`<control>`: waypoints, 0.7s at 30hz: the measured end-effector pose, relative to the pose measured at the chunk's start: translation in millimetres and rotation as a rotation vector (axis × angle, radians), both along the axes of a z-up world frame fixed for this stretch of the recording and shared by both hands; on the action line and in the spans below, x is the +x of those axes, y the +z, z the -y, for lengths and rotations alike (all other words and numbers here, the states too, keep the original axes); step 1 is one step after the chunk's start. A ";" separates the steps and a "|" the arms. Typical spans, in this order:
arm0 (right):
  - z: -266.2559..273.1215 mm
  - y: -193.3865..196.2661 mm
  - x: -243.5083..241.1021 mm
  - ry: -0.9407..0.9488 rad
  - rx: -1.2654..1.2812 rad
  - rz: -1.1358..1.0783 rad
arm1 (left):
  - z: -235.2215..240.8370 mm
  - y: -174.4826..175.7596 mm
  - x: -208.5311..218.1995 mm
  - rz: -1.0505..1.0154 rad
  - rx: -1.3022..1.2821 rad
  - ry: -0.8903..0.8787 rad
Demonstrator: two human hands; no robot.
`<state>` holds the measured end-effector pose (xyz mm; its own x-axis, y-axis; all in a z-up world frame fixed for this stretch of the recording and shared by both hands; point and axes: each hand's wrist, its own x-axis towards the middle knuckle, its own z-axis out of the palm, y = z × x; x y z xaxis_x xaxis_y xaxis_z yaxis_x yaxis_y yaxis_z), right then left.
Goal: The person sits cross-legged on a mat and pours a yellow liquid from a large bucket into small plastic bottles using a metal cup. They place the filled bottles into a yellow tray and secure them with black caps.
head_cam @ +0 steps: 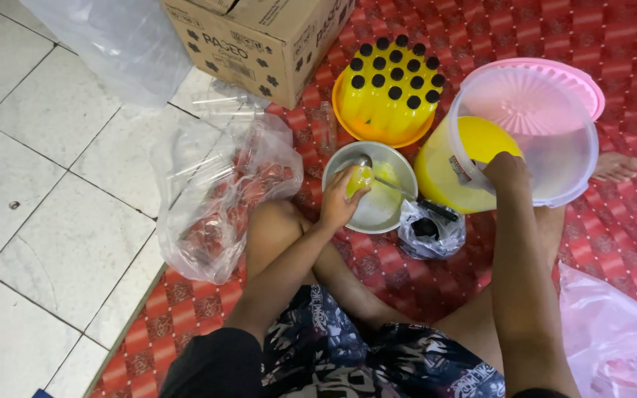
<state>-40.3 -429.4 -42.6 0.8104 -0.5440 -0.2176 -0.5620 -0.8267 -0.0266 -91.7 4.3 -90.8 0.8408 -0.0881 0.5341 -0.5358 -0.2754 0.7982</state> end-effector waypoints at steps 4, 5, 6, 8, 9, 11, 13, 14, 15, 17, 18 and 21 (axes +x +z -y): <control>-33.1 34.5 -19.2 0.059 0.074 -0.012 | 7.3 -13.6 6.3 0.004 0.014 0.011; -48.0 50.5 -26.3 0.108 0.107 0.002 | 7.6 -15.3 7.5 0.026 0.016 0.014; -39.9 43.9 -21.9 0.106 0.107 0.003 | 7.6 -16.0 7.0 0.027 0.016 0.012; -24.0 30.7 -12.9 0.355 0.173 -0.104 | 7.0 -17.4 6.1 0.033 0.016 0.014; -21.6 28.0 -10.5 0.354 0.173 -0.102 | 7.0 -15.4 6.7 0.034 0.016 0.013; -17.2 20.4 -8.7 0.361 0.264 0.025 | 6.6 -13.2 5.4 0.027 0.025 0.013; -14.7 21.8 -8.1 0.372 0.253 0.043 | 6.2 -10.4 5.7 0.020 0.019 0.002; -13.7 22.7 -7.3 0.387 0.240 0.064 | 5.8 -9.1 5.5 0.016 0.011 -0.005; -7.5 14.3 -5.8 0.387 0.240 0.061 | 5.3 -9.3 4.2 0.013 0.011 -0.005; 4.9 -0.9 1.1 0.408 0.150 0.131 | 4.6 -8.4 4.8 -0.004 0.018 -0.012; 6.6 -4.6 1.7 0.407 0.150 0.130 | 4.3 -10.9 5.3 -0.005 0.018 -0.013; 8.8 -8.5 -0.5 0.421 0.056 0.123 | 4.9 -15.9 5.4 -0.021 0.026 -0.016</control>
